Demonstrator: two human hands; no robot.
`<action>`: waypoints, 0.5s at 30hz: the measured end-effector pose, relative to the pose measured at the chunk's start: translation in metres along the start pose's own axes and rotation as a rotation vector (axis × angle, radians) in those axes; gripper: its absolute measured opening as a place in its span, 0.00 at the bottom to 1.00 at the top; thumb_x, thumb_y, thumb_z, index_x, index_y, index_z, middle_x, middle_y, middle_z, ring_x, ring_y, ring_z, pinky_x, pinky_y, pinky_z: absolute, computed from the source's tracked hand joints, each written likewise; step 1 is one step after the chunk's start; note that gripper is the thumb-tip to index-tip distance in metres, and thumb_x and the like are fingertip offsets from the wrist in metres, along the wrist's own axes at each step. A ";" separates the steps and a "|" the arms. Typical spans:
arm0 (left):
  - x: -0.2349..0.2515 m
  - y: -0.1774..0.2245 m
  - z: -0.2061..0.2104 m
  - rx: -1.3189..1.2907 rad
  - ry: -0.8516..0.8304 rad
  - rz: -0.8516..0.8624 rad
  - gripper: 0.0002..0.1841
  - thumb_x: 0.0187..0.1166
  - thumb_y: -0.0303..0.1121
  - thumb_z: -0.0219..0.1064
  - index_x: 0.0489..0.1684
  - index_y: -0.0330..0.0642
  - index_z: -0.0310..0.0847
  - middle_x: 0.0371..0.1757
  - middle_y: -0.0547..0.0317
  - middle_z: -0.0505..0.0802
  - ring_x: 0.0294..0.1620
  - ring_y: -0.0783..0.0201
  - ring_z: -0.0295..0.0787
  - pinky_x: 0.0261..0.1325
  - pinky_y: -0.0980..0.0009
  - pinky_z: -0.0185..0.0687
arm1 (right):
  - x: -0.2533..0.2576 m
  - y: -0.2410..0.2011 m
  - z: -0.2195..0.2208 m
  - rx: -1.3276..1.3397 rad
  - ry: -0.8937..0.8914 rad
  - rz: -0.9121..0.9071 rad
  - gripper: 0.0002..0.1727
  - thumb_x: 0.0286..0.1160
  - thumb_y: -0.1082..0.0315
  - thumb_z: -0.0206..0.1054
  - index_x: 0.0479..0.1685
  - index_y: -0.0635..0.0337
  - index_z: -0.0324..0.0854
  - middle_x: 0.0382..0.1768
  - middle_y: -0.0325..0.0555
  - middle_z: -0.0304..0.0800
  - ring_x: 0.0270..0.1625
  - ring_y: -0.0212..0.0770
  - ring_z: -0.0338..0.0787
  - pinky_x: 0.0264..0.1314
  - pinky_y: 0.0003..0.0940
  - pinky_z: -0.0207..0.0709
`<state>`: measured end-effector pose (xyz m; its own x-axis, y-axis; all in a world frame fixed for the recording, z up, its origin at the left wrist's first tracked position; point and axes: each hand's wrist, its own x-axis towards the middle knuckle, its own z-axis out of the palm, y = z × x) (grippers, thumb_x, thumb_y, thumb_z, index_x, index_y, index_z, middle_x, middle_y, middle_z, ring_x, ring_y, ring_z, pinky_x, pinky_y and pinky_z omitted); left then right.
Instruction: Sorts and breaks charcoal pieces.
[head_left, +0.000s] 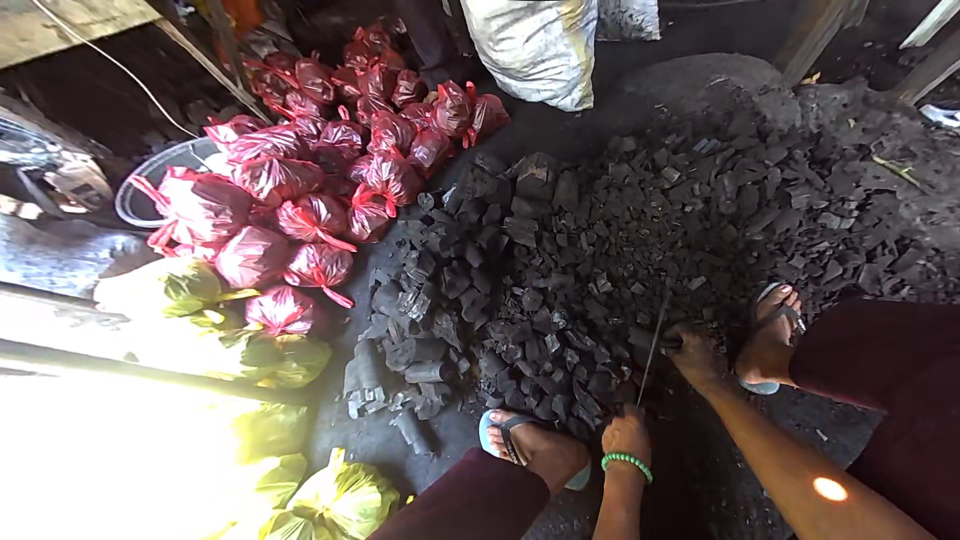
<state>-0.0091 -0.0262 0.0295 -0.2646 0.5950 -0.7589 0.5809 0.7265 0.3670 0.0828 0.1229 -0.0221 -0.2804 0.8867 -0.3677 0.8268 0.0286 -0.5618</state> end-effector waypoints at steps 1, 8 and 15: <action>0.005 0.000 0.002 0.046 -0.113 -0.069 0.24 0.96 0.41 0.43 0.84 0.39 0.66 0.69 0.36 0.87 0.71 0.39 0.85 0.72 0.43 0.77 | -0.002 0.001 0.001 -0.017 -0.001 0.009 0.15 0.75 0.73 0.74 0.59 0.67 0.85 0.64 0.64 0.87 0.69 0.65 0.85 0.74 0.64 0.74; -0.004 0.002 -0.023 -0.193 0.167 -0.044 0.24 0.96 0.42 0.47 0.75 0.33 0.75 0.58 0.35 0.92 0.62 0.40 0.90 0.68 0.46 0.80 | 0.002 -0.007 0.005 0.391 0.024 0.171 0.16 0.72 0.76 0.76 0.57 0.71 0.83 0.54 0.66 0.89 0.55 0.59 0.90 0.62 0.57 0.81; 0.011 -0.031 -0.038 -0.674 0.646 -0.162 0.22 0.94 0.35 0.51 0.67 0.20 0.77 0.50 0.26 0.91 0.54 0.36 0.90 0.66 0.45 0.79 | 0.030 -0.078 -0.003 0.876 -0.177 -0.093 0.20 0.86 0.72 0.62 0.74 0.65 0.72 0.71 0.57 0.79 0.66 0.49 0.85 0.65 0.49 0.82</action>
<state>-0.0597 -0.0292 0.0306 -0.7950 0.3982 -0.4576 -0.0140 0.7421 0.6701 0.0115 0.1483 0.0127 -0.4587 0.8120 -0.3608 0.1487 -0.3302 -0.9321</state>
